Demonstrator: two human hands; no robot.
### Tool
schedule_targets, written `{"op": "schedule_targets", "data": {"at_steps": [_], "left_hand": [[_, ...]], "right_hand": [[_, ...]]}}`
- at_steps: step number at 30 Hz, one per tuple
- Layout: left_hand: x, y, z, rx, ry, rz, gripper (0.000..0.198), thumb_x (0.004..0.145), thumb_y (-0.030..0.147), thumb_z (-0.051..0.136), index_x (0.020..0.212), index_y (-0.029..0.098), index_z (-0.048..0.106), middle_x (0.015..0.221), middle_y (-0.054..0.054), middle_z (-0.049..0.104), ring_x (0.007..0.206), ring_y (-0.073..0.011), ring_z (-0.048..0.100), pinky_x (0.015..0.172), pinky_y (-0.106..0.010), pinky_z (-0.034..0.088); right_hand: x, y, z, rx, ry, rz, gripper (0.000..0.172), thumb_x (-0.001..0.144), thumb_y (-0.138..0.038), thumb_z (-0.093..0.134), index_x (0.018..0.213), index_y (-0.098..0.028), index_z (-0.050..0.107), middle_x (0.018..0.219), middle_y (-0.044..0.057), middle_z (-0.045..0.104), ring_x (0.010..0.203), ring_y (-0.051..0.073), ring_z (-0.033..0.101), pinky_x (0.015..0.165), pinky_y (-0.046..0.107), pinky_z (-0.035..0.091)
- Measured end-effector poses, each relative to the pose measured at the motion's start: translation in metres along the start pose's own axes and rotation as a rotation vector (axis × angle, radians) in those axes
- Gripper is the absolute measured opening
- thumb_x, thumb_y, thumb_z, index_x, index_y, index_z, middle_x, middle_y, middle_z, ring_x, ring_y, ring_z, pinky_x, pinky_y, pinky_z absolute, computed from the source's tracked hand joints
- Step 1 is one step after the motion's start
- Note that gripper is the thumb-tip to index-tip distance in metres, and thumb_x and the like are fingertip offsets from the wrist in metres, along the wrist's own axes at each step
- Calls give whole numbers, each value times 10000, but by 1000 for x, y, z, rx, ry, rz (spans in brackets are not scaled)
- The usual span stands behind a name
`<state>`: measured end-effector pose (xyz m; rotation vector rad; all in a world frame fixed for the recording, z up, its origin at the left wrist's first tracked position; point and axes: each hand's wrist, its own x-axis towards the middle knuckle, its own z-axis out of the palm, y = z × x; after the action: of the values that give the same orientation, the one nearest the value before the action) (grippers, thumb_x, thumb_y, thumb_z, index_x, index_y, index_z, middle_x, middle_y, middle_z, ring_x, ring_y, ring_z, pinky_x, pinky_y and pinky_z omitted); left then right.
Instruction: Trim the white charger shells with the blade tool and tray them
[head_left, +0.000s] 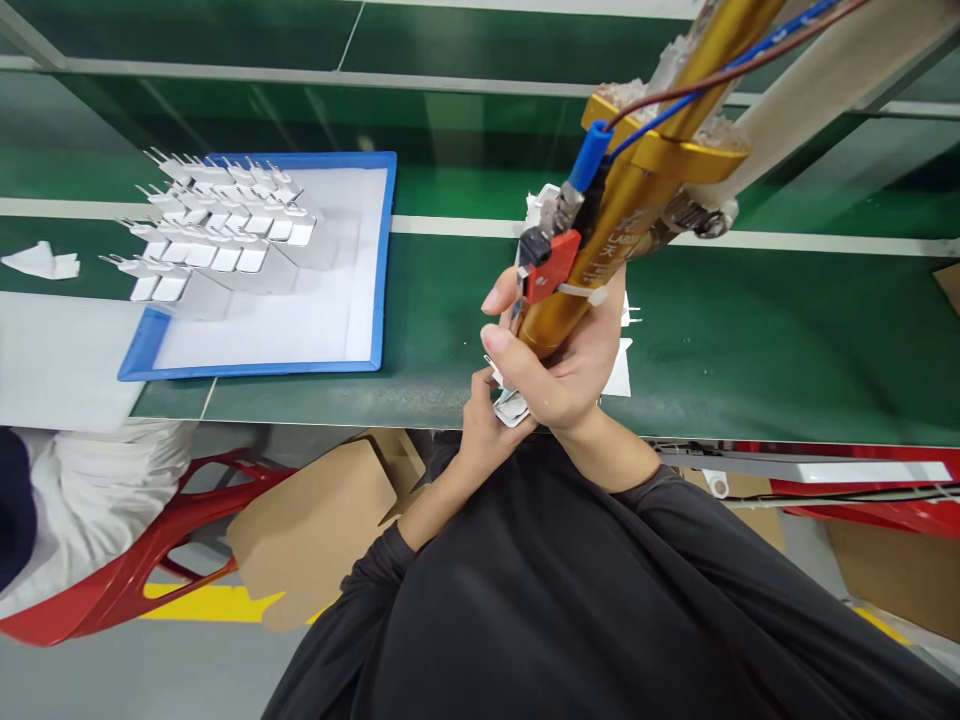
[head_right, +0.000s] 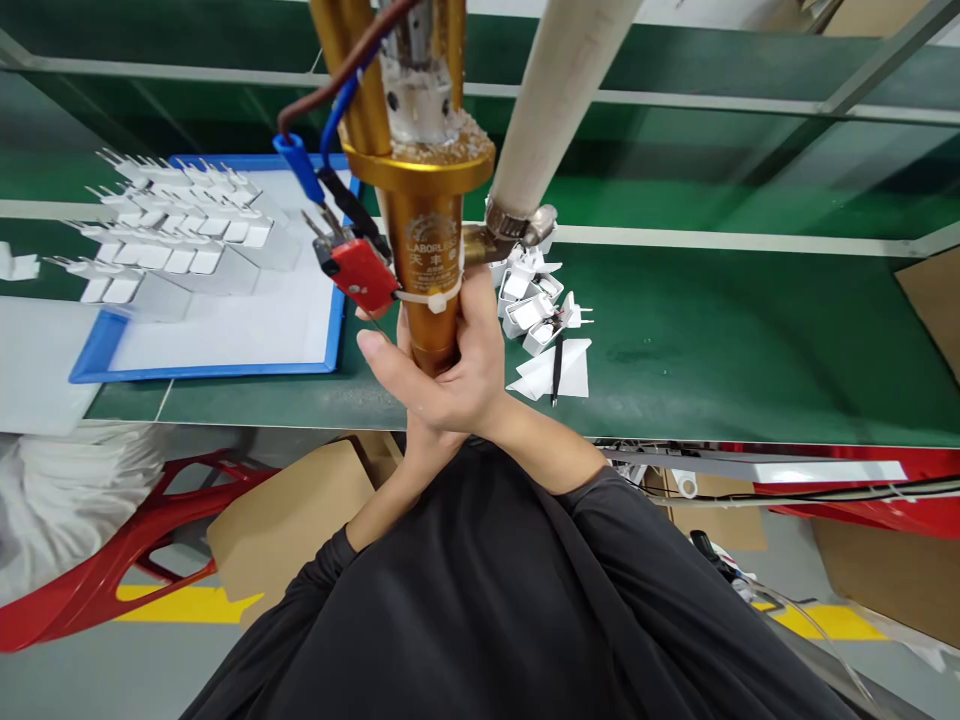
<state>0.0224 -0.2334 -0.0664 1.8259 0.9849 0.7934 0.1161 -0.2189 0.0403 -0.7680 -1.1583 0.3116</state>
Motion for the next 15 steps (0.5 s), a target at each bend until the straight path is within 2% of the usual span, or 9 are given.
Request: {"op": "schedule_targets", "data": {"at_steps": [5,10,13,15], "left_hand": [[-2,4,-1,-35,10,20,501,717,367,729,1113,191,477,1040,-89,689,930,-229,704,739,-300,555],[2,10,-4,-18,-13,20,444,751,379,698,1117,195,527,992,-69,708,874,-214,704,733,-291,544],[5,8,-13,84,-26,16,393,776,374,683,1113,198,584,930,-43,720,807,-190,691,718,-272,525],[7,4,-24,146,-9,-7,387,779,388,686,1108,198,615,891,-24,723,759,-171,677,706,-253,511]], "right_hand": [[2,2,1,-63,3,39,298,906,-394,535,1106,-302,334,806,-46,539,469,72,478,559,286,600],[4,1,0,-56,46,-16,362,848,-450,644,1042,-285,386,875,-10,546,656,122,598,691,354,625],[3,2,-6,-49,4,5,357,886,-552,564,1085,-305,400,901,-14,547,565,84,534,570,309,587],[2,3,-10,-28,-5,39,308,933,-561,472,1108,-317,402,914,-17,549,485,46,455,464,238,515]]}}
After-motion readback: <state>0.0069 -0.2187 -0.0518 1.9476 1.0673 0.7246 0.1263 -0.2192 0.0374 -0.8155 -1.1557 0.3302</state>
